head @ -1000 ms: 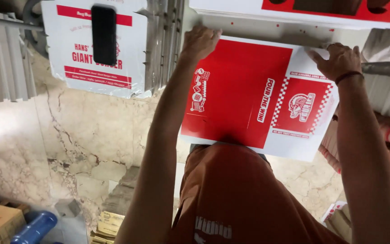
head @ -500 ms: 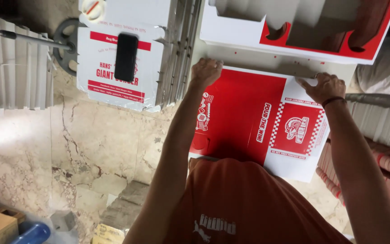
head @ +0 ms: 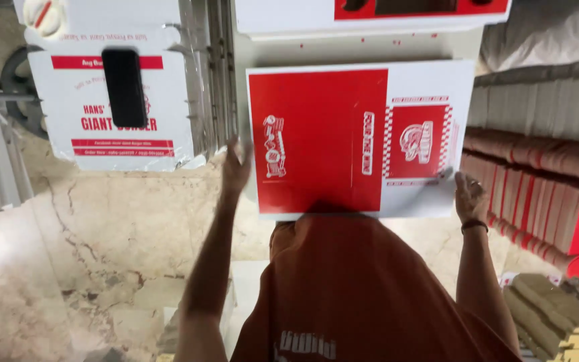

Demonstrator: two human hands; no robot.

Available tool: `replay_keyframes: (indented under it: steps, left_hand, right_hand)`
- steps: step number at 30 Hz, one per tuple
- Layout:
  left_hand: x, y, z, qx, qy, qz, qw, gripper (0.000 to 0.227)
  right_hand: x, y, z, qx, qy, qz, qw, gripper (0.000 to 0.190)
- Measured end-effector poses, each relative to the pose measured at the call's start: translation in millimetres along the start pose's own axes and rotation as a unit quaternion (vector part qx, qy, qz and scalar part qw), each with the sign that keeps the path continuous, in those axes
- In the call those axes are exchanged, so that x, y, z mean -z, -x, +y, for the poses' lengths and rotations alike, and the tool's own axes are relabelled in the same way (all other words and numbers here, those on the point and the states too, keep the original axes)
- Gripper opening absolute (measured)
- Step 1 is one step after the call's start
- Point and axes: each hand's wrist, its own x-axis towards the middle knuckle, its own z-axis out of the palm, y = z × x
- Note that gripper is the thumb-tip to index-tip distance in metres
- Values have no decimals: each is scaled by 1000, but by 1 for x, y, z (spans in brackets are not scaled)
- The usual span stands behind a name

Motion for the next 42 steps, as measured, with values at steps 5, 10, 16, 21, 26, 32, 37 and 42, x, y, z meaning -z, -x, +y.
replay_keyframes:
  steps: [5, 10, 16, 21, 26, 32, 37, 42]
  left_hand:
    - [-7, 153, -45, 65, 27, -148, 986, 121]
    - [-34, 156, -42, 49, -82, -77, 992, 113]
    - [-73, 175, -54, -2, -178, -18, 984, 120]
    - [-91, 170, -88, -71, -217, 79, 970, 111]
    - [-69, 134, -91, -16, -224, 1, 974, 118]
    - [-53, 108, -82, 15, -207, 5, 978, 96]
    - [-51, 127, -59, 19, -215, -7, 976, 80]
    - [-33, 151, -22, 41, -130, -43, 990, 96]
  right_hand:
    - [6, 40, -34, -180, -410, -3, 894, 62]
    - [54, 23, -54, -190, -414, -7, 890, 56]
    - [72, 8, -37, -171, -415, -10, 893, 67]
    - [97, 7, -55, -193, -471, -40, 860, 74]
    - [36, -3, -63, -249, -365, 28, 896, 73]
    - [103, 0, -95, -299, -479, -73, 822, 85]
    - [70, -13, -81, -275, -458, -68, 842, 99]
    - [103, 11, -93, -257, -436, -71, 860, 100]
